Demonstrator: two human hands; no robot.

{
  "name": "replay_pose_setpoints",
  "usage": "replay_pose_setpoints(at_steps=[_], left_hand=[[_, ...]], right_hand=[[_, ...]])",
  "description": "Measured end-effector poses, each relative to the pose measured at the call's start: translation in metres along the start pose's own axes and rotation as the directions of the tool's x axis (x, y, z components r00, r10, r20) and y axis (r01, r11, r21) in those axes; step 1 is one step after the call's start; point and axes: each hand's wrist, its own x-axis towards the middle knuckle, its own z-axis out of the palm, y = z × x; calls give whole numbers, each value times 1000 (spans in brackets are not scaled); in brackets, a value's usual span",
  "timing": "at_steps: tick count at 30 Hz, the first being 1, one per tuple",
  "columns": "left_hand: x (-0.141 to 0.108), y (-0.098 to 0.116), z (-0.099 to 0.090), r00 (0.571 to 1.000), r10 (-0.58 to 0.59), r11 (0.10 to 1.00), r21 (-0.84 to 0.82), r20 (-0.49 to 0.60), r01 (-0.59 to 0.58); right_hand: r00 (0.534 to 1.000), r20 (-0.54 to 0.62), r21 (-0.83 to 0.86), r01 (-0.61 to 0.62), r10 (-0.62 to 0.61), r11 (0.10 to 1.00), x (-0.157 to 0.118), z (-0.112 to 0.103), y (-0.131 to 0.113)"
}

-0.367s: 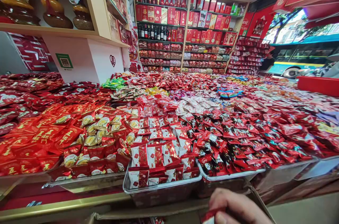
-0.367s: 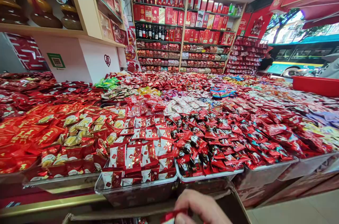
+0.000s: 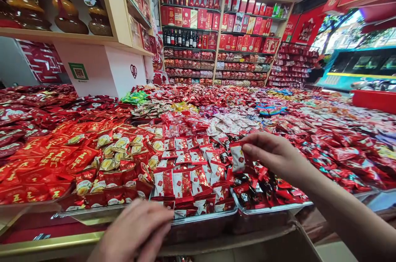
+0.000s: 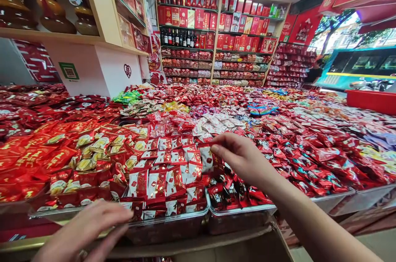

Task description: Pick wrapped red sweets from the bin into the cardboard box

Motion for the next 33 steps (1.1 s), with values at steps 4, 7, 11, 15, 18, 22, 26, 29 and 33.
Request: replay_pose_setpoints(at_steps=[4,7,11,15,18,22,26,29,33], left_hand=[[70,-4,4,957,18,994,101,290,-49],[99,-6,24,891,3,994,95,453,-51],[118,-6,40,873,-31,996,84,486,-11],[130,-6,42,871,-102,994,72,481,77],[132,-6,42,860,-114,993,56,497,99],[130,-3,42,862,-100,995,50,498,87],[131,1,43,854,-40,999,30,519,28],[133,2,47,848,2,1000,13,530,-11],[138,3,52,855,15,1000,2,518,-19]], right_hand=[[1000,10,-112,-11,13,994,27,3,11],[999,-15,-140,-37,36,989,41,5,18],[993,55,-105,-100,106,989,50,10,23],[981,152,-196,-88,119,977,53,24,27],[973,203,-258,-59,114,964,52,33,30],[961,269,-335,27,68,942,51,36,34],[945,327,-426,128,20,896,49,34,32],[942,335,-481,136,38,866,48,35,32],[936,346,-503,135,55,854,47,39,32]])
